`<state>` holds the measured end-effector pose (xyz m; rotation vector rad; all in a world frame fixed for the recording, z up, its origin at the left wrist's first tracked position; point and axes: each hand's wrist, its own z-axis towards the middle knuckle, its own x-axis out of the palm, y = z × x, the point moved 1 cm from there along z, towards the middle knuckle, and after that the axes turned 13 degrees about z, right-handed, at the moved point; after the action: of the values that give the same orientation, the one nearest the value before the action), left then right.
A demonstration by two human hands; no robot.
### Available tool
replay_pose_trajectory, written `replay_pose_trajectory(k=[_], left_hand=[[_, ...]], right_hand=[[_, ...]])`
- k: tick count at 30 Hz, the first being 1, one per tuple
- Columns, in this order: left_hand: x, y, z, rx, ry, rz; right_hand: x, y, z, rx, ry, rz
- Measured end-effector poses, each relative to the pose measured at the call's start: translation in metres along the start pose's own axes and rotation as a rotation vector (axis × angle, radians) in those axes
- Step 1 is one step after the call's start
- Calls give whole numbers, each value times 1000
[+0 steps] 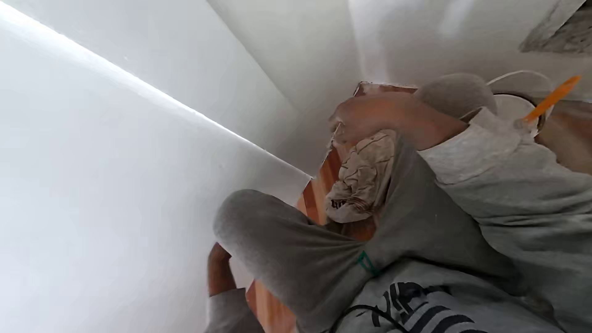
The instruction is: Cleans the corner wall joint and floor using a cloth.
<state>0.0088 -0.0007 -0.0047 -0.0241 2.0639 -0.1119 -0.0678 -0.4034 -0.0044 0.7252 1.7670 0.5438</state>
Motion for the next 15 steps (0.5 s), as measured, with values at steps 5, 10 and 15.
replay_pose_trajectory(k=[5, 10, 15], left_hand=[[-44, 65, 40, 628, -385, -368], [-108, -9, 6, 1072, -514, -226], [-96, -168, -21, 1233, -354, 398]], right_hand=[[5, -9, 23, 119, -8, -56], [-19, -44, 77, 189, -308, 3], [2, -114, 132, 368, -593, 211]])
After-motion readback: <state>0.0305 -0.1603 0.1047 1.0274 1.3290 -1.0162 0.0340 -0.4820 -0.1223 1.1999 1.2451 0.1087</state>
